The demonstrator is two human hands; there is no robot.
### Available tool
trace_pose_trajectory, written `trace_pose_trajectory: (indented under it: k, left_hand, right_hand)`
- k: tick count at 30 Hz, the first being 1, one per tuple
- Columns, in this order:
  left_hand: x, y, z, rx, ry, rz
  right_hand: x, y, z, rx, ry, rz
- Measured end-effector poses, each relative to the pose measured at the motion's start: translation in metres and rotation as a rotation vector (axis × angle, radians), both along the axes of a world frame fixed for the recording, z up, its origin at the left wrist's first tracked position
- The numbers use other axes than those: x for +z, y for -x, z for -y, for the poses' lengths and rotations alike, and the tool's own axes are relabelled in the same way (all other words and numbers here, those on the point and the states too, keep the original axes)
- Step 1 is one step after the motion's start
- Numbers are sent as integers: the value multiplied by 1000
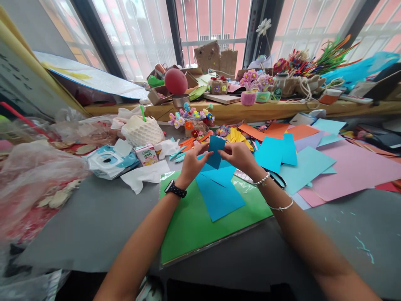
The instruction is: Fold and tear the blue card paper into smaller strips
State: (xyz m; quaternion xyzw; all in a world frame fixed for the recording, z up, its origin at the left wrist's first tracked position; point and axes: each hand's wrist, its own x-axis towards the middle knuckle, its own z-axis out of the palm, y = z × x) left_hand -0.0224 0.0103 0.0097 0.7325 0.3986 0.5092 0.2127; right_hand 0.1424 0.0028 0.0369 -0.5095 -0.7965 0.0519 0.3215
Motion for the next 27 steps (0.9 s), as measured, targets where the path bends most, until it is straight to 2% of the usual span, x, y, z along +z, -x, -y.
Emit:
trace_pose_trajectory:
  k: [3, 7, 12, 16, 21, 27]
  left_hand:
    - [0, -2, 1, -88, 114, 31]
    - [2, -3, 3, -257, 262, 102]
    - [4, -5, 6, -304, 468, 192]
    - [4, -7, 9, -324, 514, 204]
    - [0, -7, 9, -268, 550, 187]
    - [-1, -6, 5, -420, 637, 344]
  right_hand:
    - [4, 3, 5, 37, -46, 83]
    - [6, 4, 6, 164, -10, 63]
    - [4, 1, 4, 233, 37, 14]
    - [2, 0, 2, 262, 60, -33]
    - [-1, 1, 2, 247, 24, -56]
    - [2, -1, 1, 255, 20, -114]
